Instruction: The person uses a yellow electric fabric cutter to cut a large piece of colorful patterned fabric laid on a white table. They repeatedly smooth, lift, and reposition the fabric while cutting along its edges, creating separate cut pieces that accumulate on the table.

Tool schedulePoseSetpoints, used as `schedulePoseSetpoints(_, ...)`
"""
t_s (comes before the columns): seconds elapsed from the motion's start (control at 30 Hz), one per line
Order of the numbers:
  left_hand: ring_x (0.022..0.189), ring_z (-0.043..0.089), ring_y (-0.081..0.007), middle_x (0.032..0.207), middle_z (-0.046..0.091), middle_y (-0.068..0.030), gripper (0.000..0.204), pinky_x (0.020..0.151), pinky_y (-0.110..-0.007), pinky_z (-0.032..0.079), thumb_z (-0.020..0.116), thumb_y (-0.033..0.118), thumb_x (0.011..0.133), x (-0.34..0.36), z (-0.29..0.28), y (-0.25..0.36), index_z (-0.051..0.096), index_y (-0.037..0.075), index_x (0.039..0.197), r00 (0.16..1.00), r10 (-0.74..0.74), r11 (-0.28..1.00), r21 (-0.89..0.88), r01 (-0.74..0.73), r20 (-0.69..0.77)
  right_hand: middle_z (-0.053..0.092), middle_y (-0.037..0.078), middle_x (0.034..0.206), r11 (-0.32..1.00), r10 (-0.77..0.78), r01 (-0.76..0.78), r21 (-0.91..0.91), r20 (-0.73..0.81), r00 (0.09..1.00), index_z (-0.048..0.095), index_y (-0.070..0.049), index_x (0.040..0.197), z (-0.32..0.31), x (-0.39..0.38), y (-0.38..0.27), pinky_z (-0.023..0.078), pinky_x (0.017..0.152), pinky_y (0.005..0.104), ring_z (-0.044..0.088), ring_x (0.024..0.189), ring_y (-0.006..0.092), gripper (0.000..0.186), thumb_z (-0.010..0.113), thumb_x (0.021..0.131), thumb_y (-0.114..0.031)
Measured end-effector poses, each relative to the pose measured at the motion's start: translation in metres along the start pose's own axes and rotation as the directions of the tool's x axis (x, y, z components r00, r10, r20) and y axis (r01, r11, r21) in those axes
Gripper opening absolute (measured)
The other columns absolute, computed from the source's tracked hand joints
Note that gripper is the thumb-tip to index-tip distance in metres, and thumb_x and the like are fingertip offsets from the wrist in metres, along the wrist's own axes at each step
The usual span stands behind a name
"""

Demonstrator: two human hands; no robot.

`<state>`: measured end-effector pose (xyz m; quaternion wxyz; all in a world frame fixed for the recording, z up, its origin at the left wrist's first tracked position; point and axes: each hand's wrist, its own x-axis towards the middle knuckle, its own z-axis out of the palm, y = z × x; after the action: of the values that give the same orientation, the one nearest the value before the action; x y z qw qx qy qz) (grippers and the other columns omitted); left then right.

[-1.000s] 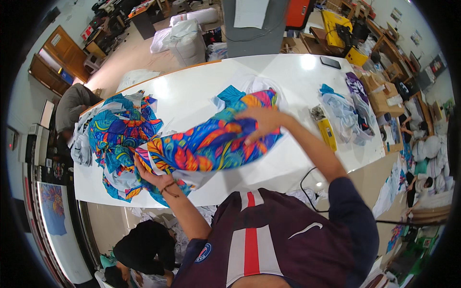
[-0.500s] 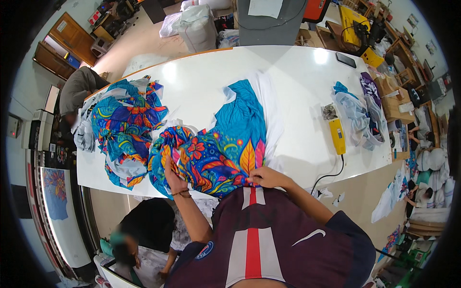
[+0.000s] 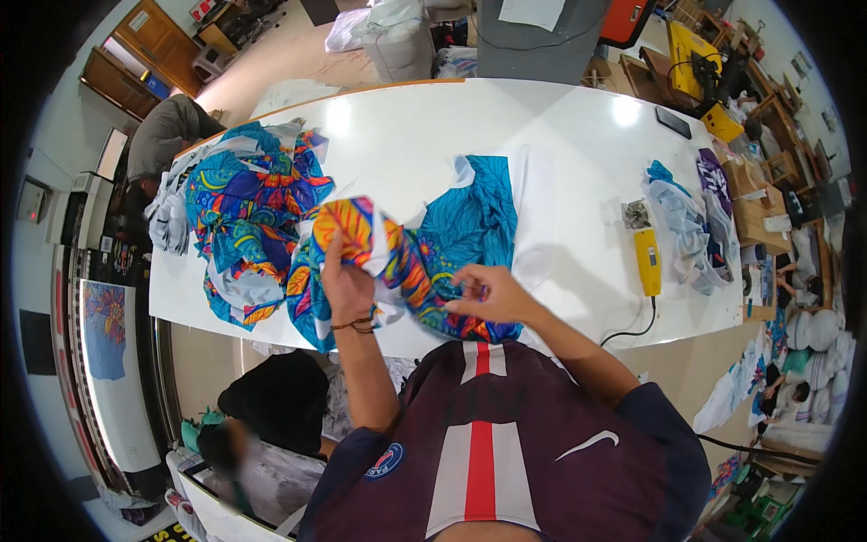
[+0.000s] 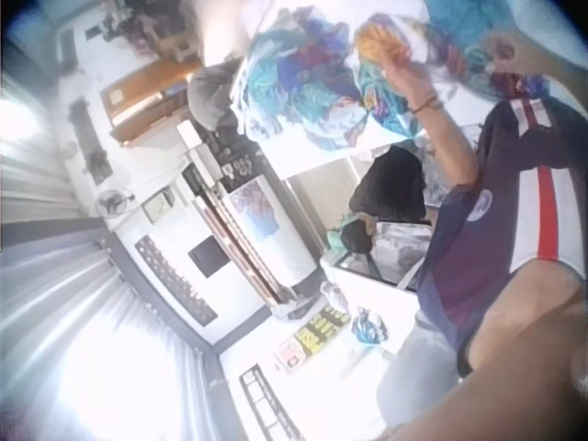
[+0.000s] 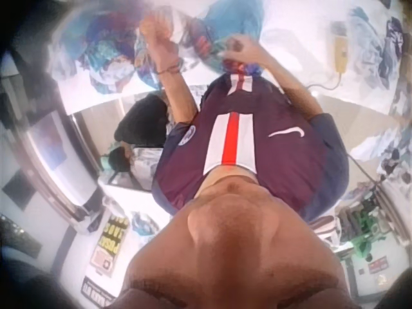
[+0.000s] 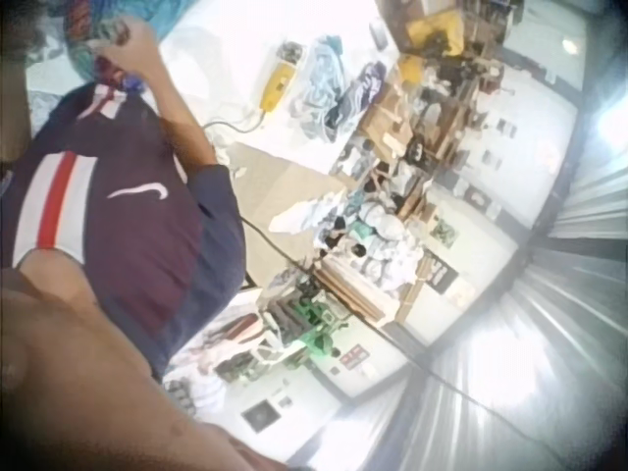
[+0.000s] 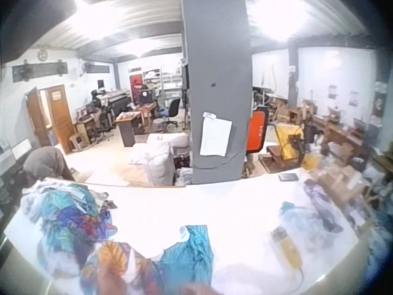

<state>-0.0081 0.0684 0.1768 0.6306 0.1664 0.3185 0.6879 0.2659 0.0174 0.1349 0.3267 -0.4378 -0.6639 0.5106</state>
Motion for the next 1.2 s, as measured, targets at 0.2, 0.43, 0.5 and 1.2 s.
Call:
schedulePoseSetpoints(0.2,0.133,0.059,-0.0245,0.143,0.062,-0.0073,0.044,0.116,-0.045,0.043,0.057,0.032,0.109,-0.018,0.075,-0.010,0.055,0.006,0.144,0.933,0.070,0.991,-0.135,-0.024,0.353,0.070,0.012,0.092,0.928,-0.334,0.199,-0.316,-0.465,0.820,0.063,-0.004,0.133,0.047,0.053,-0.024,0.056,0.082,0.0348,0.069,0.094,0.0211,0.043,0.070,0.091,-0.014)
schedulePoseSetpoints(0.43,0.135,0.057,-0.0250,0.145,0.060,-0.0085,0.054,0.120,-0.047,0.041,0.060,0.033,0.107,-0.014,0.111,0.070,0.048,0.004,0.152,0.800,0.586,0.810,-0.089,-0.579,0.131,0.065,0.004,0.088,0.840,-0.085,0.380,0.387,-0.599,0.797,0.066,-0.002,0.112,-0.076,0.038,-0.092,0.050,0.070,0.0276,0.061,0.080,0.0096,0.027,0.055,0.088,0.001)
schedulePoseSetpoints(0.5,0.133,0.058,-0.0248,0.145,0.059,-0.0100,0.056,0.119,-0.046,0.043,0.061,0.035,0.106,-0.002,0.122,0.095,0.050,0.003,0.151,0.772,0.635,0.772,-0.036,-0.634,0.016,0.068,0.005,0.086,0.846,-0.532,0.519,-0.122,-0.250,0.809,0.068,-0.004,0.112,-0.126,0.011,-0.141,0.050,0.067,0.0287,0.064,0.072,0.0127,0.027,0.064,0.085,-0.001)
schedulePoseSetpoints(1.2,0.114,0.068,-0.0324,0.119,0.072,-0.0140,0.028,0.105,-0.048,0.054,0.071,0.018,0.096,0.200,0.112,0.289,0.069,0.001,0.117,0.795,0.582,0.806,0.008,-0.592,0.170,0.073,0.011,0.119,0.947,0.179,0.136,0.291,-0.830,0.528,0.069,-0.009,0.132,-0.404,0.053,-0.149,0.058,0.089,0.0335,0.071,0.103,0.0192,0.035,0.047,0.106,-0.016)
